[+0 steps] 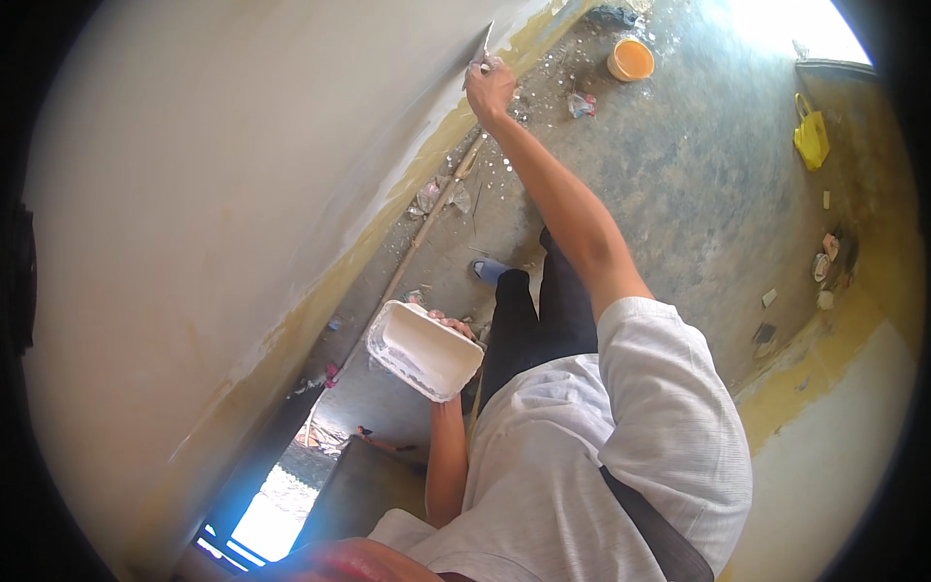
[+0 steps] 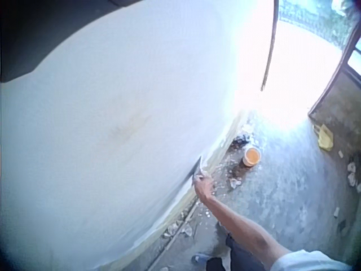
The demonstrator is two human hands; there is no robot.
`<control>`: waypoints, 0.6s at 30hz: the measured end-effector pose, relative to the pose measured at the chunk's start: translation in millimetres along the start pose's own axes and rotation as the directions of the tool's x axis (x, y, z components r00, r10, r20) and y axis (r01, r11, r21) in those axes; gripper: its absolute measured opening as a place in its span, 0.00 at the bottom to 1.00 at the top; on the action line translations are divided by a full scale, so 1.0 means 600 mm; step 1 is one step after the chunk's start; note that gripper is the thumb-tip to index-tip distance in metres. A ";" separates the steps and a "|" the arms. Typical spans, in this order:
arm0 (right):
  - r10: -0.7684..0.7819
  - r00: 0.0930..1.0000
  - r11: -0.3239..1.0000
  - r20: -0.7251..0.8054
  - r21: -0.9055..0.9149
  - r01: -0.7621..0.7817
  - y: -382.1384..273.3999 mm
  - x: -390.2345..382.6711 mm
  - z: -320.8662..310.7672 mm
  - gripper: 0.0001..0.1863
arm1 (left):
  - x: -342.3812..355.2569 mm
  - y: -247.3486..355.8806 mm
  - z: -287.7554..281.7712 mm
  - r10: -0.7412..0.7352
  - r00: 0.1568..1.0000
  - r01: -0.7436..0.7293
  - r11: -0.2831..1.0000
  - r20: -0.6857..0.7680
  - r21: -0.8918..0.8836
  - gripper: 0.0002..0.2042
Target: The person applies plaster to a wall using a putty knife, taking the material from a small plastic container held in their left hand and spreading it over a large section of the wall.
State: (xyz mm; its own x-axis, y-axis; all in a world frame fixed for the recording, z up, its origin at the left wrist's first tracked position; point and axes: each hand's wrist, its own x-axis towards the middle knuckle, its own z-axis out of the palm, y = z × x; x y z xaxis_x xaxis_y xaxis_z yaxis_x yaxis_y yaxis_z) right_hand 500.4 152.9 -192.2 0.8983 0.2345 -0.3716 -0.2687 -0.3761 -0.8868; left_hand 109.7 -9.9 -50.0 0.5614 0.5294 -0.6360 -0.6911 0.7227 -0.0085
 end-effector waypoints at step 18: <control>-0.312 0.950 0.949 -0.022 -0.062 0.310 0.003 -0.320 0.167 0.20 | -0.163 0.205 -0.110 0.085 0.992 -0.080 0.995 0.091 -0.057 0.25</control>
State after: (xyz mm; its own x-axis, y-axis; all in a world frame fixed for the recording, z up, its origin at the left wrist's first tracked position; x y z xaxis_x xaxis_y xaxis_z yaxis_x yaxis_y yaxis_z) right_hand 292.9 197.0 -149.8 0.9448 0.3199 -0.0701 0.0453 -0.3397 -0.9394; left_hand -60.3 -1.7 -39.9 0.5393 0.6273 -0.5617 -0.7587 0.6514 -0.0010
